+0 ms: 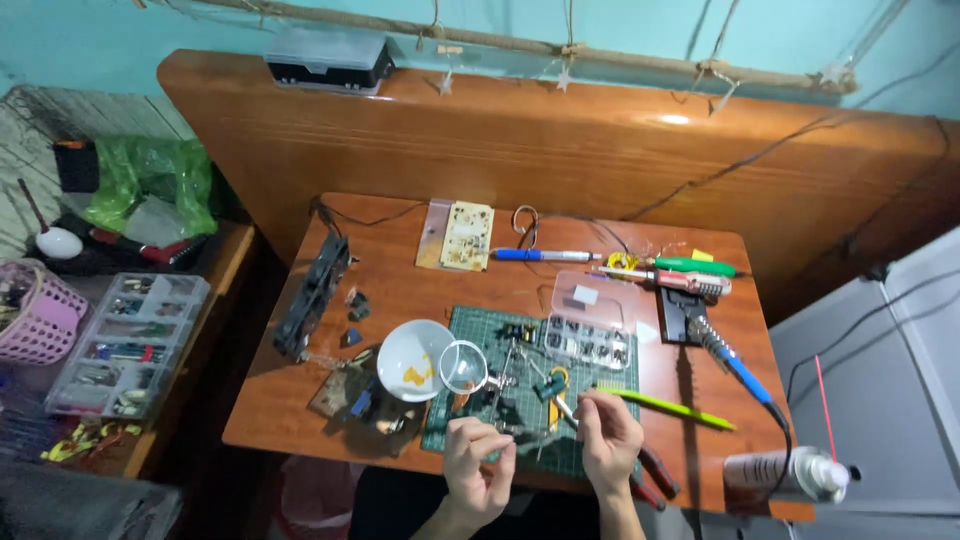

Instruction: Soldering electronic components and wires onto a circuit board at a workbench.

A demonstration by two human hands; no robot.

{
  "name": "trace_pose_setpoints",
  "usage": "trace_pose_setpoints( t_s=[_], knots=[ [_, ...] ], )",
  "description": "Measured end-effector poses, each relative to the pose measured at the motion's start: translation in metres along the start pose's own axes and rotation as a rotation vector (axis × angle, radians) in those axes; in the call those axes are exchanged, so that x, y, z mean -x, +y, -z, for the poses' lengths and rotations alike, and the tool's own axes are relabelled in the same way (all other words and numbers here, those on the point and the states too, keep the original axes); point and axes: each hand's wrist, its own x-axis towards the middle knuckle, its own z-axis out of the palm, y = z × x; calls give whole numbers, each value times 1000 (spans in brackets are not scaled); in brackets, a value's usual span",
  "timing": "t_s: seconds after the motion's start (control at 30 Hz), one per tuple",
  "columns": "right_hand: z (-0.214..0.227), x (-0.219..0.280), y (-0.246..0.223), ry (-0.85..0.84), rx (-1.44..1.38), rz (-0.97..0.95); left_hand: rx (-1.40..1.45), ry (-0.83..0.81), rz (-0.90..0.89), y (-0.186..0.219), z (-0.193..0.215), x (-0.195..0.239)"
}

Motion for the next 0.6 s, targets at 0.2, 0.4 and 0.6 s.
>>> trace_pose_setpoints(
  t_s=[0.2, 0.4, 0.6],
  knots=[
    [-4, -1, -8, -42, -22, 17, 18, -28, -27, -8, -8, -6],
    [1, 27, -24, -8, -25, 9, 53, -53, -10, -2, 4, 7],
    [1, 48, -29, -19, -17, 13, 157, -46, 0, -2, 14, 22]
  ],
)
